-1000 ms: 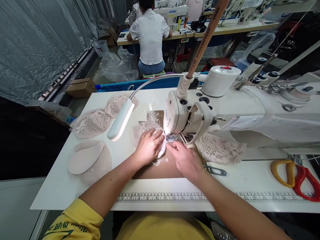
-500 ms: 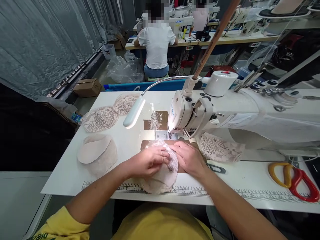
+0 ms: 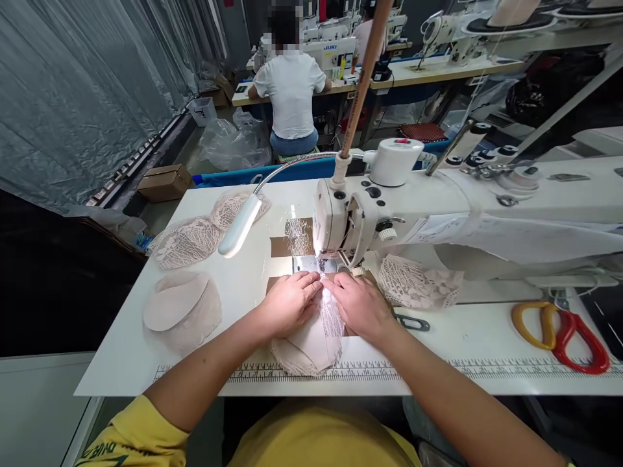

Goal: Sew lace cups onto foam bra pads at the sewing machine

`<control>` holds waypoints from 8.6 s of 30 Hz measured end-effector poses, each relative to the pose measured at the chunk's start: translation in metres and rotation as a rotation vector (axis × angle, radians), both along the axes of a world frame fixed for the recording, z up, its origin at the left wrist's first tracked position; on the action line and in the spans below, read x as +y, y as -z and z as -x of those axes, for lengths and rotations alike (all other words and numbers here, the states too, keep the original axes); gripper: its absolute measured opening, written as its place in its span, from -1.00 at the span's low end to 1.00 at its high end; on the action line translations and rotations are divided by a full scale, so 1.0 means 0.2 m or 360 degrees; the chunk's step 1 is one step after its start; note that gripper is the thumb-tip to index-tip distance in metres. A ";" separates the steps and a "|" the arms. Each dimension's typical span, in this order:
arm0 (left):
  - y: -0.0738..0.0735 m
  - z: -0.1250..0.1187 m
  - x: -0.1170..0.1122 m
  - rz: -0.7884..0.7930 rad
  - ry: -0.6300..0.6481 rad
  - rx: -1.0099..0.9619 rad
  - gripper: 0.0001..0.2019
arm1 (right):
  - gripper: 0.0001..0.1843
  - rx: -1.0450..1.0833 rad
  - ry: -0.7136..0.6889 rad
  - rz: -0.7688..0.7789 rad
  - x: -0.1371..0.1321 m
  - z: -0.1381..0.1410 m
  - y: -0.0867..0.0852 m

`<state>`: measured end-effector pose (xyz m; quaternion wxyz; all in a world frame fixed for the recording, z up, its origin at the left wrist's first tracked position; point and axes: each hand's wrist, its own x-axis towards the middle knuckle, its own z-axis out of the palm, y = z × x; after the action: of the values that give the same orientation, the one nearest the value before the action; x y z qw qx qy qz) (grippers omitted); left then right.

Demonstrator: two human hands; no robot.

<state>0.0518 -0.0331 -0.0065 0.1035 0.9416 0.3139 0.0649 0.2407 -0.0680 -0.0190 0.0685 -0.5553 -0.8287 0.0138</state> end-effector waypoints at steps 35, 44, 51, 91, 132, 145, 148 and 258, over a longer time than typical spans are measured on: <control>0.01 0.08 -0.01 0.0052 0.0000 -0.0306 -0.82 | -0.67 0.0604 -0.0249 0.0231 -0.06 -0.03 -0.09; -0.03 0.14 0.00 0.0382 -0.0079 -0.0535 -0.81 | -0.66 0.0043 -0.0241 0.0134 -0.20 0.01 -0.03; 0.02 0.12 -0.03 0.0057 0.0227 -0.0266 -0.74 | -0.55 0.0185 -0.0227 0.0065 -0.24 0.00 0.01; 0.06 0.02 0.02 -0.0370 0.0209 0.0107 -0.62 | -0.62 0.0078 -0.0178 0.0068 -0.16 -0.03 0.02; 0.07 0.06 0.31 -0.0218 0.0270 -0.0058 -0.62 | -0.56 0.0185 0.0003 -0.0078 0.05 -0.02 0.02; -0.04 0.10 0.22 -0.0165 -0.0058 0.0161 -0.69 | -0.62 0.0406 0.0014 -0.0176 0.05 -0.04 0.05; -0.04 0.08 0.17 -0.0109 -0.0039 0.0149 -0.72 | -0.63 0.0363 0.0075 -0.0112 0.04 -0.04 0.04; 0.07 0.02 0.16 -0.0266 0.0218 -0.0143 -0.67 | -0.53 -0.0116 0.0197 0.0004 0.03 0.05 0.03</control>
<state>0.0474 -0.0004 -0.0214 0.0428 0.9623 0.2374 0.1257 0.2310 -0.0618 -0.0247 0.0383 -0.6058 -0.7946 -0.0095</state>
